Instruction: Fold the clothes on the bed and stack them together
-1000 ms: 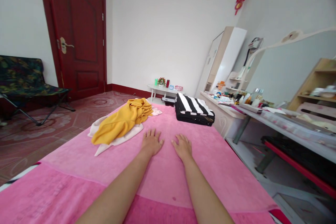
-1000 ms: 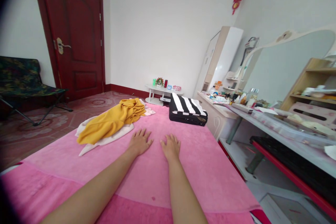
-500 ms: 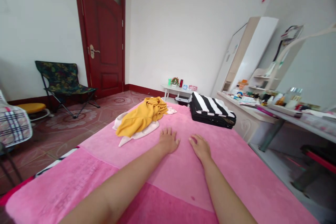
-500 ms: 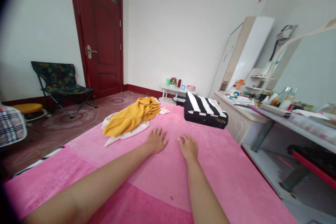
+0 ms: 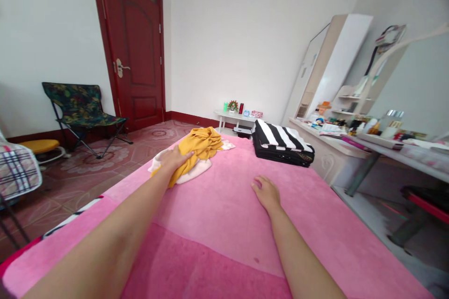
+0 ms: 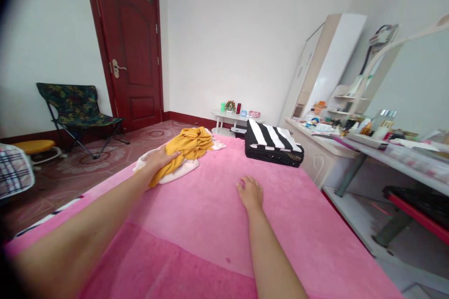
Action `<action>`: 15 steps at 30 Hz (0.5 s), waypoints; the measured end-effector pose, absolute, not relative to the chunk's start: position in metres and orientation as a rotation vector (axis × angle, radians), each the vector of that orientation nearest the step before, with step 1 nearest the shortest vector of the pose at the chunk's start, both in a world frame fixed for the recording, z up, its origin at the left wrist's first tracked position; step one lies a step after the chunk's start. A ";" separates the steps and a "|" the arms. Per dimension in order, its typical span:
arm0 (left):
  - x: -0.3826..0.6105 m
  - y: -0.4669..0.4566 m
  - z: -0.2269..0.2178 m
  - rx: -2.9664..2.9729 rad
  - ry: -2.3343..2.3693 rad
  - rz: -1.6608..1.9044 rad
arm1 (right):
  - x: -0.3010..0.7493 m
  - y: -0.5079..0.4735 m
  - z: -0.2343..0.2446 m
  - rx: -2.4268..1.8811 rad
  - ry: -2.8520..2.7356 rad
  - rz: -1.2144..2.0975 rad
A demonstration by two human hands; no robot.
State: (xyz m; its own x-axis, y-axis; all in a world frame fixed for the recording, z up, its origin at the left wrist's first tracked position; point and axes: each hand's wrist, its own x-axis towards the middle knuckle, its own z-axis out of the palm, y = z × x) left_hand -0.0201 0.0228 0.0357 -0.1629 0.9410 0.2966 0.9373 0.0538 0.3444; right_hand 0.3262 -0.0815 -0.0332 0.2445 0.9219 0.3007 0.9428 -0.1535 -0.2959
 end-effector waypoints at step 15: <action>-0.020 0.016 0.008 2.376 2.306 1.035 | 0.320 -0.087 -0.029 -2.071 -1.665 -0.006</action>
State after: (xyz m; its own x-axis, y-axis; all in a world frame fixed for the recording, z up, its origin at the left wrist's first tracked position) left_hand -0.0201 0.0164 0.0083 -0.0335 0.7903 0.6118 0.9824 -0.0865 0.1655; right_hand 0.3204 -0.0871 -0.0289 0.2600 0.9193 0.2953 0.9216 -0.1450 -0.3600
